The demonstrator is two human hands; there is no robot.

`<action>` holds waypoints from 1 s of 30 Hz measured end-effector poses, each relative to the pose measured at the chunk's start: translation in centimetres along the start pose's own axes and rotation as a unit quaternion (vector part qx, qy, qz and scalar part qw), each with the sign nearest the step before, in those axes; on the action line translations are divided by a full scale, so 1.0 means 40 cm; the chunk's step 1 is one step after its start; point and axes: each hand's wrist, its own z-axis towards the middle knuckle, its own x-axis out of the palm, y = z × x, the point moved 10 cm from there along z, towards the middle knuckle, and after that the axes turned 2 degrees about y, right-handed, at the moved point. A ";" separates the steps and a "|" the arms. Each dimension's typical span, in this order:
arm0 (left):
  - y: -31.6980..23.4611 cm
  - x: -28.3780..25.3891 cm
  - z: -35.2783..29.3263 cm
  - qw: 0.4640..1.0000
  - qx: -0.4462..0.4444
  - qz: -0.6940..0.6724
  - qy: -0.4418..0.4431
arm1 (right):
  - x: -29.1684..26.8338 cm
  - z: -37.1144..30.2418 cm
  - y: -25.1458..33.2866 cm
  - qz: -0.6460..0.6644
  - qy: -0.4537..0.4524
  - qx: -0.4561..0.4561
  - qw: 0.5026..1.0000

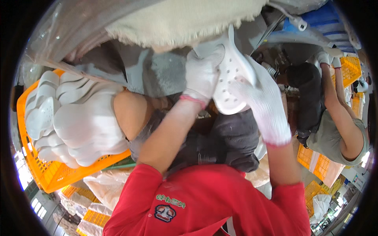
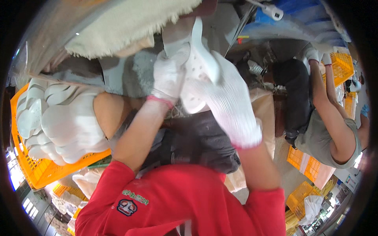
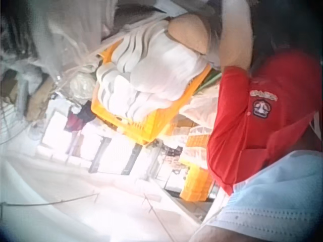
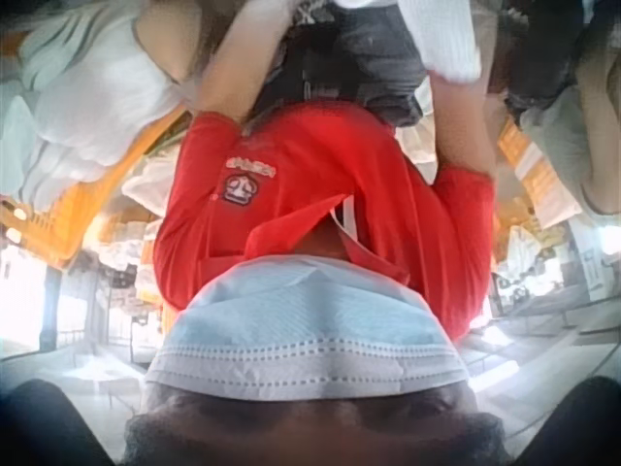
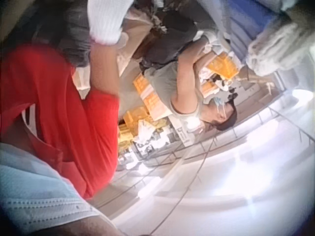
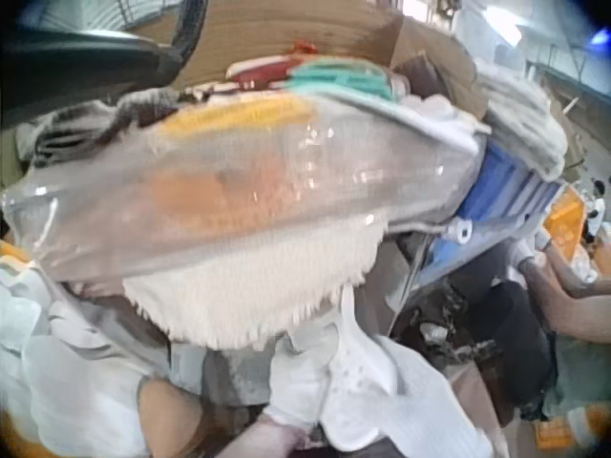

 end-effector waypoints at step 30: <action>-0.004 0.020 -0.081 0.842 -0.280 -0.438 0.144 | 0.124 -0.203 0.171 -0.392 0.048 -0.405 0.825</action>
